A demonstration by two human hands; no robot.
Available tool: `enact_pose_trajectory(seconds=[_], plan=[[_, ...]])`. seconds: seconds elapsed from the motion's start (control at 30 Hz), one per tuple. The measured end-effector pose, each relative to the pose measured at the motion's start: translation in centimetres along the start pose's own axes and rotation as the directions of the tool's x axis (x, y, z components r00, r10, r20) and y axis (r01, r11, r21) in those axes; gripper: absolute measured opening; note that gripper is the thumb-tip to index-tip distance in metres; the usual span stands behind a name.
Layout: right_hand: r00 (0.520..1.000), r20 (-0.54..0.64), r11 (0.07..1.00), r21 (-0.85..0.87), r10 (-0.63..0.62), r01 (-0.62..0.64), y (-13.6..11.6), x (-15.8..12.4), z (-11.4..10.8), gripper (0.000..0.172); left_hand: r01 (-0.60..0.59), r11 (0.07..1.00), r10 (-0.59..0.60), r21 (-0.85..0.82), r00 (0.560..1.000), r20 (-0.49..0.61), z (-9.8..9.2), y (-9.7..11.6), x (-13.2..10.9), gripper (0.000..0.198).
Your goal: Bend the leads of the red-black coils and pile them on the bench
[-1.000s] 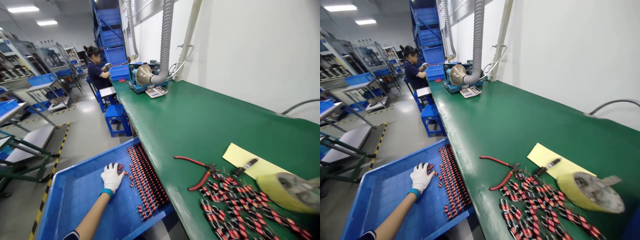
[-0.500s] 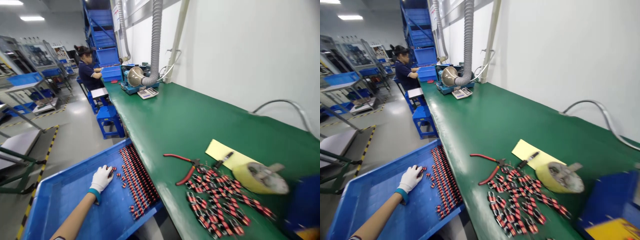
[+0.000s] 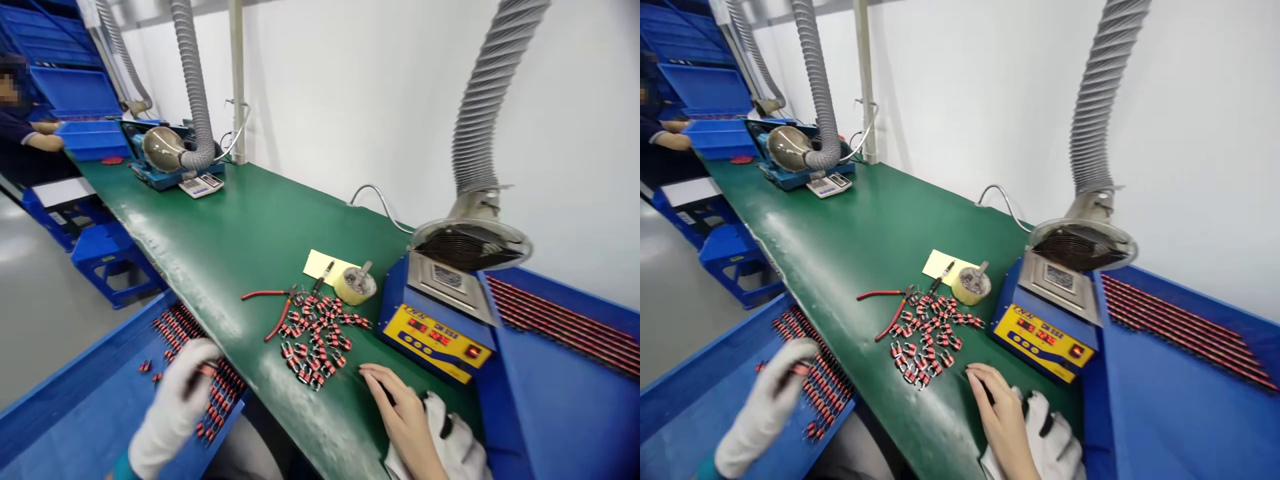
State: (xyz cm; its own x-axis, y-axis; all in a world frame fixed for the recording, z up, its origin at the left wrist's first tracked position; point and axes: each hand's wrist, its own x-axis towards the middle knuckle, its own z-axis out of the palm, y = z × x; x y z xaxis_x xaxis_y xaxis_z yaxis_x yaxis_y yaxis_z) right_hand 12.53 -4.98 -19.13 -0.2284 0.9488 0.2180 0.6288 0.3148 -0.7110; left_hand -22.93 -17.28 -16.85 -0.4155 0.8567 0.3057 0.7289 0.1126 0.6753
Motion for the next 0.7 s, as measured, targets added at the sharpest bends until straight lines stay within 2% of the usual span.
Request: enact_pose_trajectory(seconds=[0.03,0.07,0.1,0.13,0.2,0.23,0.33,0.43,0.5,0.57,0.63,0.7], plan=[[1.0,-0.01,1.0,-0.003,0.006,-0.006,-0.1,-0.1,-0.1,0.044,-0.13,0.99,0.136,-0.048,0.981,0.138,1.7,3.1,-0.3,0.018],[1.0,-0.018,1.0,-0.006,0.009,-0.009,-0.2,-0.2,-0.3,0.045,-0.356,0.93,0.362,-0.09,0.849,0.384,3.5,6.0,-0.6,0.011],[1.0,-0.022,1.0,-0.008,0.008,-0.008,-0.3,-0.3,-0.4,0.046,-0.576,0.808,0.542,-0.126,0.641,0.543,5.2,8.5,-0.9,0.011],[1.0,-0.021,1.0,-0.009,0.005,-0.005,-0.3,-0.3,-0.5,0.046,-0.757,0.637,0.645,-0.145,0.42,0.638,6.7,10.5,-1.2,0.015],[1.0,-0.009,1.0,-0.008,-0.002,0.001,-0.5,-0.4,-0.7,0.044,-0.828,0.539,0.669,-0.154,0.31,0.676,9.1,12.6,-1.3,0.022],[1.0,-0.002,1.0,-0.007,-0.003,0.003,-0.6,-0.4,-0.7,0.043,-0.842,0.521,0.665,-0.136,0.301,0.683,9.9,12.9,-1.0,0.027],[1.0,0.013,1.0,-0.004,0.001,-0.001,-0.6,-0.4,-0.7,0.041,-0.834,0.547,0.634,-0.067,0.361,0.684,11.4,12.0,0.9,0.031],[1.0,0.023,1.0,-0.01,-0.001,0.001,-0.4,-0.3,-0.7,0.041,-0.796,0.605,0.597,0.0,0.453,0.662,12.0,11.2,3.6,0.024],[1.0,0.021,1.0,-0.019,-0.001,0.001,-0.1,-0.2,-0.6,0.043,-0.755,0.656,0.577,0.025,0.523,0.627,11.9,11.3,4.8,0.032],[1.0,0.019,1.0,-0.017,-0.005,0.005,0.5,-0.2,-0.5,0.046,-0.709,0.705,0.569,0.024,0.586,0.577,11.2,11.3,5.0,0.055],[1.0,0.025,1.0,-0.003,-0.018,0.018,1.6,-0.4,-0.4,0.048,-0.659,0.752,0.56,0.01,0.647,0.517,9.6,10.4,4.3,0.073],[0.999,0.018,0.999,-0.002,-0.046,0.046,3.1,-0.7,-0.1,0.046,-0.576,0.817,0.504,0.031,0.74,0.445,7.5,7.7,2.9,0.071]])
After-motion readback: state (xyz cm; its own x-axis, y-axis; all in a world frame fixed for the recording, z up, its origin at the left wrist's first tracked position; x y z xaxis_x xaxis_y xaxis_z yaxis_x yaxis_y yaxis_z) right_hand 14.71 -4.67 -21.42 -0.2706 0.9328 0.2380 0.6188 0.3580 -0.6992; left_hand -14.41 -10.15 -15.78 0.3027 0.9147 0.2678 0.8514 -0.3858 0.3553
